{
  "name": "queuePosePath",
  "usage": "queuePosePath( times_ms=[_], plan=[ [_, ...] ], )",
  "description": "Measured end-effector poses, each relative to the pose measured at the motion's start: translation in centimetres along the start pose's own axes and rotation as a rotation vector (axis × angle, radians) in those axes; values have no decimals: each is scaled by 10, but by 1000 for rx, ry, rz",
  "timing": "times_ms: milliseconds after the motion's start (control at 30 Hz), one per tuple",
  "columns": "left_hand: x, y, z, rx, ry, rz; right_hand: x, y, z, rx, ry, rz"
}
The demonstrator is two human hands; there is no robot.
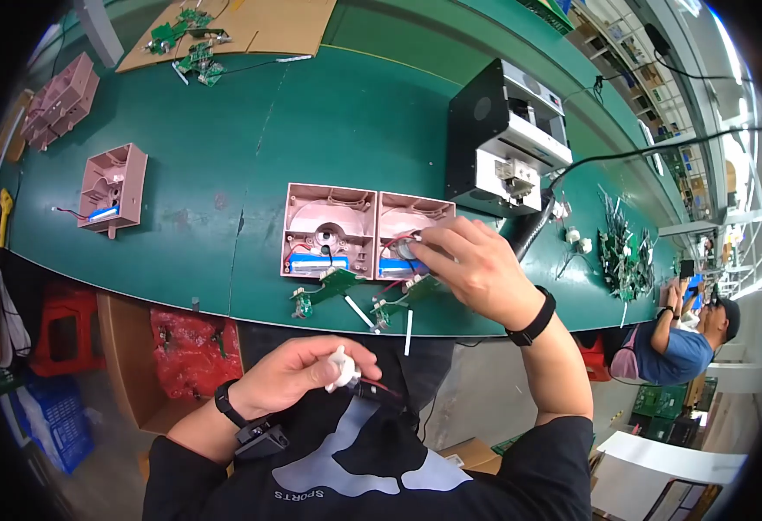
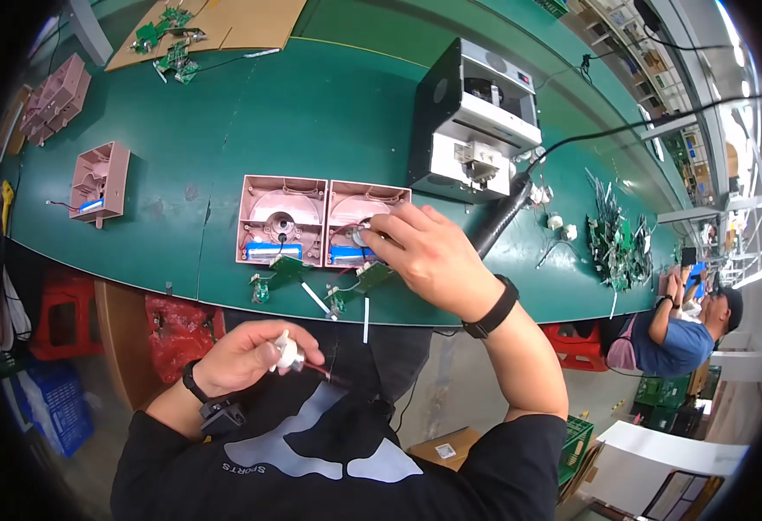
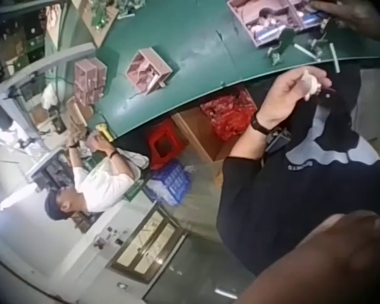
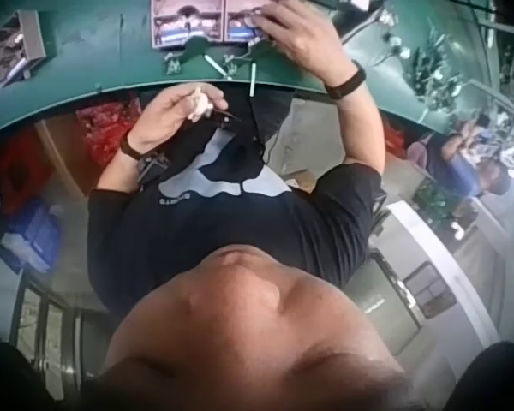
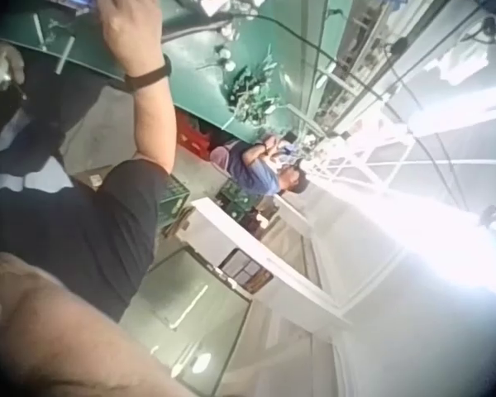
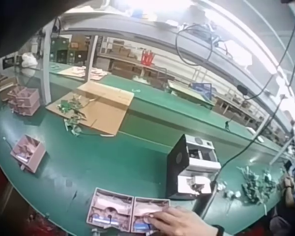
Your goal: The person picks up a circuit board and places it into a pink plastic housing, then fits a motor into the same housing. They use a power screwdriver to drive screws into the motor and circuit board to secure them.
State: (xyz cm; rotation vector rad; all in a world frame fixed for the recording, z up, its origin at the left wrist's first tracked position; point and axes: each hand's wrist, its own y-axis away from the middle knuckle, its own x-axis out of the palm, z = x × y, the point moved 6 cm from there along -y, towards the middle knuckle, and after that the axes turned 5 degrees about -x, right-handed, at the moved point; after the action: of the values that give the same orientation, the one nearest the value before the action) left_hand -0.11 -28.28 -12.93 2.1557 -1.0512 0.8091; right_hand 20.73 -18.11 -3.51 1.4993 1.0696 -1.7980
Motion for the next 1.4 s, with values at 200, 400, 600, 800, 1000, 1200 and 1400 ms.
queuePosePath(
  times_ms=[200,400,600,800,1000,1200,1400],
  plan=[
    [11,-1,-11,270,-84,-145,-32,16,30,172,-305,-223],
    [18,-2,1,284,99,-141,-26,5,91,111,-466,-316],
    [12,-1,15,269,234,-158,-15,11,115,85,-260,-444],
    [14,4,9,272,368,-83,-28,-11,113,75,-388,-432],
    [4,32,-48,630,-864,-796,-37,-51,61,227,-183,-419],
    [-23,37,-73,891,-1086,-1064,-11,-84,26,206,-184,-151],
    [-28,36,-82,904,-1239,-1008,11,-106,20,158,-182,84]
  ],
)
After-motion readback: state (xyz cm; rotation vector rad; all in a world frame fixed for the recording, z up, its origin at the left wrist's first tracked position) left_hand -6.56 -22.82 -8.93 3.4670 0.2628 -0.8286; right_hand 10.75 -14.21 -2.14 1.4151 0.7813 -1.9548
